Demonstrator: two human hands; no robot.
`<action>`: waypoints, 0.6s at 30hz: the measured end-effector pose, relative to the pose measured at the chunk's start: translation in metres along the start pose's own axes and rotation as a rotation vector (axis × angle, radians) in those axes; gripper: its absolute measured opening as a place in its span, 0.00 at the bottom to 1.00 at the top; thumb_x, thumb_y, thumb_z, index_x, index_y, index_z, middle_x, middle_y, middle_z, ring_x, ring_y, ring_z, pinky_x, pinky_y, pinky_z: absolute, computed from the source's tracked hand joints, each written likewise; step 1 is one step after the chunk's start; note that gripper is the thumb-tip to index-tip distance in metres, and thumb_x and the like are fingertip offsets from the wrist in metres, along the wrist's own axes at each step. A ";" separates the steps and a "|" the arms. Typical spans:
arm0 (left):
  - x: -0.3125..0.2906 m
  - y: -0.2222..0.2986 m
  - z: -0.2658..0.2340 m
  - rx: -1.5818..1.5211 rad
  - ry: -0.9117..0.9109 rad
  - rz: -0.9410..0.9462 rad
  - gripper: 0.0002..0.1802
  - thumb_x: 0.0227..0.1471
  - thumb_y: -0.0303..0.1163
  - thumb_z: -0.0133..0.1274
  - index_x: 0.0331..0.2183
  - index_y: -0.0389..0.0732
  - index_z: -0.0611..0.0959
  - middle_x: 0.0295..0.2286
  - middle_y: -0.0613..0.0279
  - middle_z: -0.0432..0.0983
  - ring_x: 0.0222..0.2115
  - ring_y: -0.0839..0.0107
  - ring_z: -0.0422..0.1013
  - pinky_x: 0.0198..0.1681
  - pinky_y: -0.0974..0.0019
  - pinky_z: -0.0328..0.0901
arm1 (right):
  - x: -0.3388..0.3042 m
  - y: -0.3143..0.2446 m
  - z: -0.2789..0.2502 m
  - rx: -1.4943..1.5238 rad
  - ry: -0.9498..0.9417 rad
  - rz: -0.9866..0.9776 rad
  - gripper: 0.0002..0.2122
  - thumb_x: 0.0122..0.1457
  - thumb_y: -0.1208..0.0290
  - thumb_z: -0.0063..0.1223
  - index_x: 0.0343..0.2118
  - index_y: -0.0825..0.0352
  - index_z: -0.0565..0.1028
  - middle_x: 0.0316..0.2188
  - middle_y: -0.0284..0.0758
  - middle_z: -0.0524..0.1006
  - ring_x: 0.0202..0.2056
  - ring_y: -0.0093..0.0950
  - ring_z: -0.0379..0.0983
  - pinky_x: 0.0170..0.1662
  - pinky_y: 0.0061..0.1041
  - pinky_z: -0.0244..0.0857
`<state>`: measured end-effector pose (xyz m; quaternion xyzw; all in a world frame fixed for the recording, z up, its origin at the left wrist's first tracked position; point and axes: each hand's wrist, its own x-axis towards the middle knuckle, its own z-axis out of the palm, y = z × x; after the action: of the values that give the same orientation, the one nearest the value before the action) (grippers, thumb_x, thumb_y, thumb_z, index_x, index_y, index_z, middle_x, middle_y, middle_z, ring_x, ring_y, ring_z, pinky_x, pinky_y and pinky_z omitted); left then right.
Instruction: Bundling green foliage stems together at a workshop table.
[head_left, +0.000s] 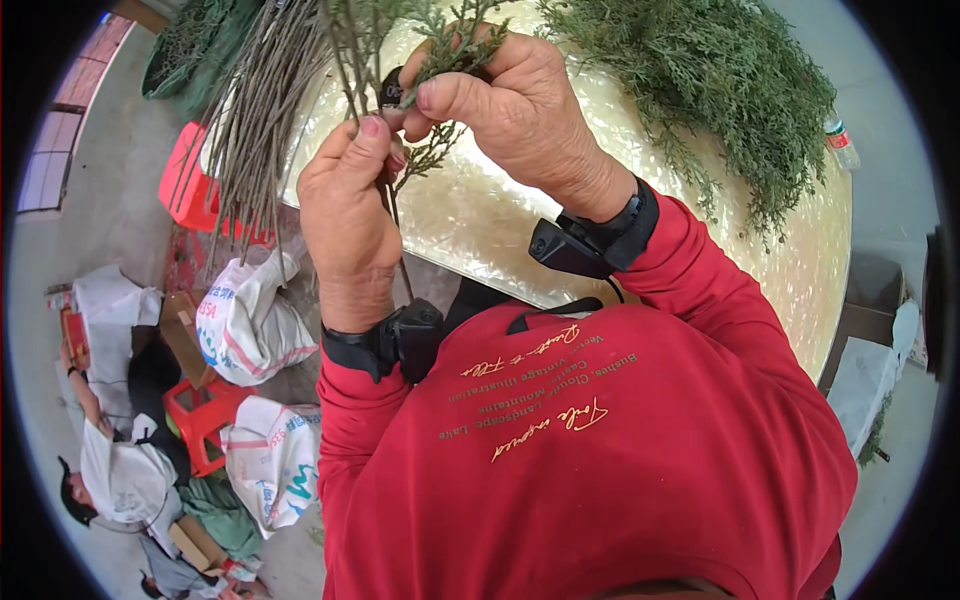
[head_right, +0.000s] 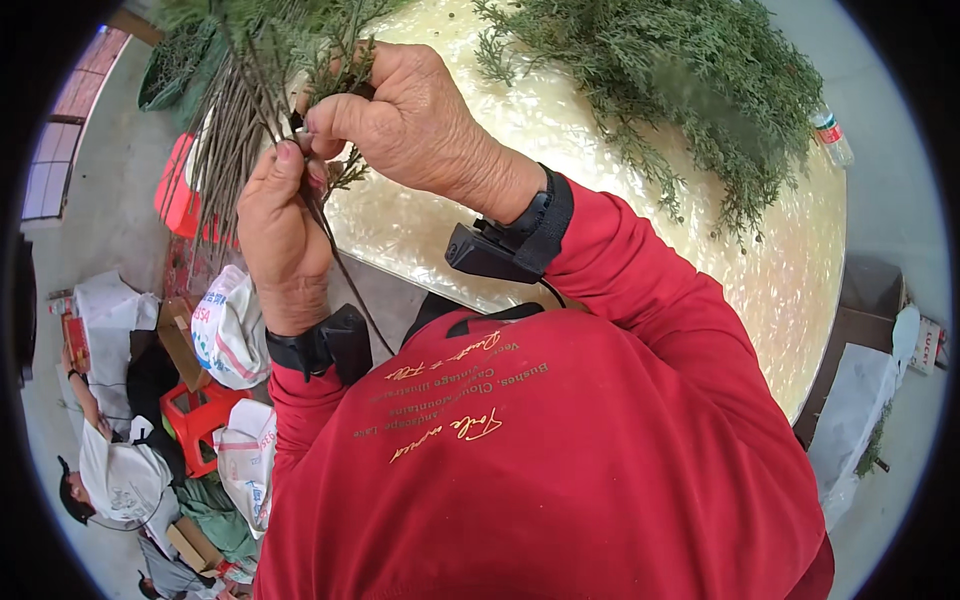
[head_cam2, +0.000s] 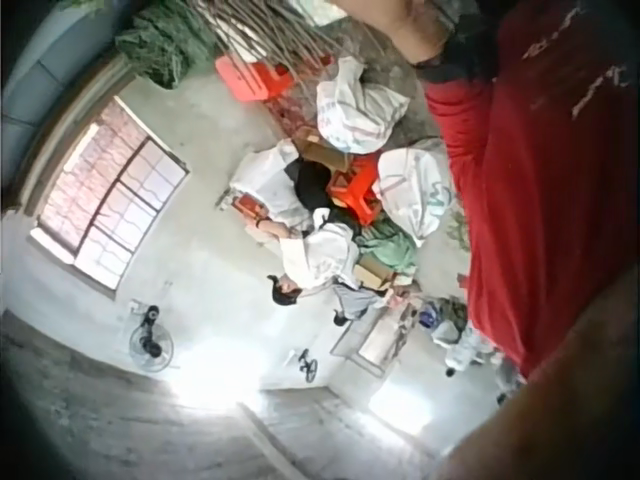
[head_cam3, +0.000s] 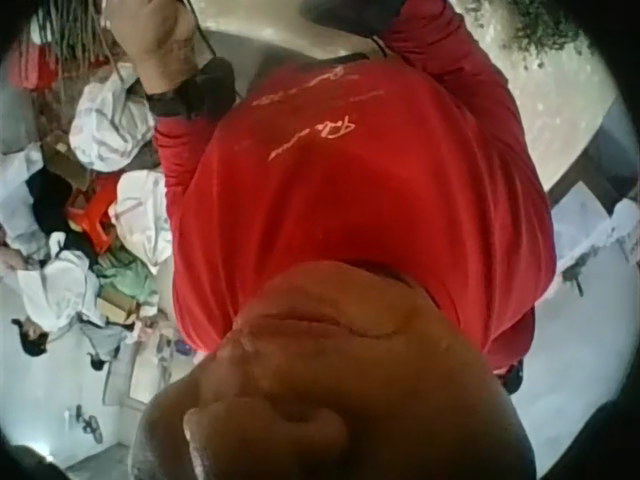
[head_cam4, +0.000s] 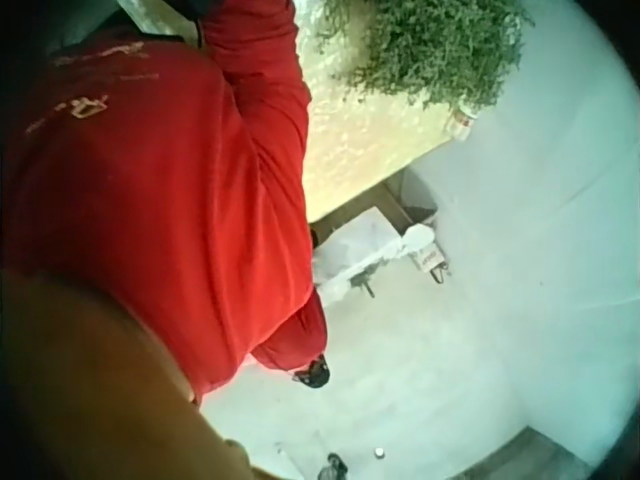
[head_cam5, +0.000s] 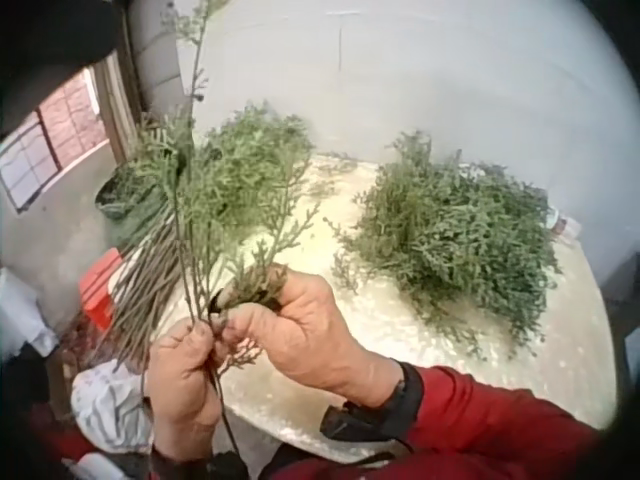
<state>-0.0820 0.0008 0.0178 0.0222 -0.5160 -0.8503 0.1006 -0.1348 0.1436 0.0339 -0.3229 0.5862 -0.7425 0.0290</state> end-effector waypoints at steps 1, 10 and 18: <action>0.000 0.000 0.000 -0.023 0.005 -0.009 0.09 0.49 0.27 0.49 0.29 0.30 0.77 0.21 0.64 0.71 0.20 0.79 0.62 0.25 0.77 0.56 | 0.000 -0.001 0.000 0.026 -0.003 0.005 0.07 0.51 0.76 0.50 0.32 0.73 0.72 0.21 0.35 0.74 0.25 0.22 0.71 0.31 0.20 0.67; -0.009 0.005 0.011 0.025 0.041 0.025 0.10 0.48 0.27 0.50 0.30 0.28 0.76 0.20 0.62 0.71 0.19 0.77 0.63 0.25 0.76 0.57 | -0.005 -0.005 -0.003 0.038 -0.015 0.035 0.07 0.51 0.77 0.50 0.32 0.73 0.72 0.21 0.34 0.74 0.25 0.21 0.71 0.32 0.20 0.67; -0.008 0.000 -0.001 0.023 -0.016 0.029 0.09 0.47 0.25 0.50 0.30 0.28 0.77 0.21 0.59 0.73 0.20 0.76 0.65 0.26 0.77 0.60 | -0.007 0.001 0.002 0.100 -0.045 -0.001 0.06 0.51 0.78 0.50 0.32 0.73 0.72 0.21 0.34 0.74 0.25 0.21 0.71 0.32 0.20 0.67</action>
<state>-0.0741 0.0016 0.0172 0.0092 -0.5268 -0.8430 0.1086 -0.1285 0.1451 0.0298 -0.3378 0.5473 -0.7635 0.0580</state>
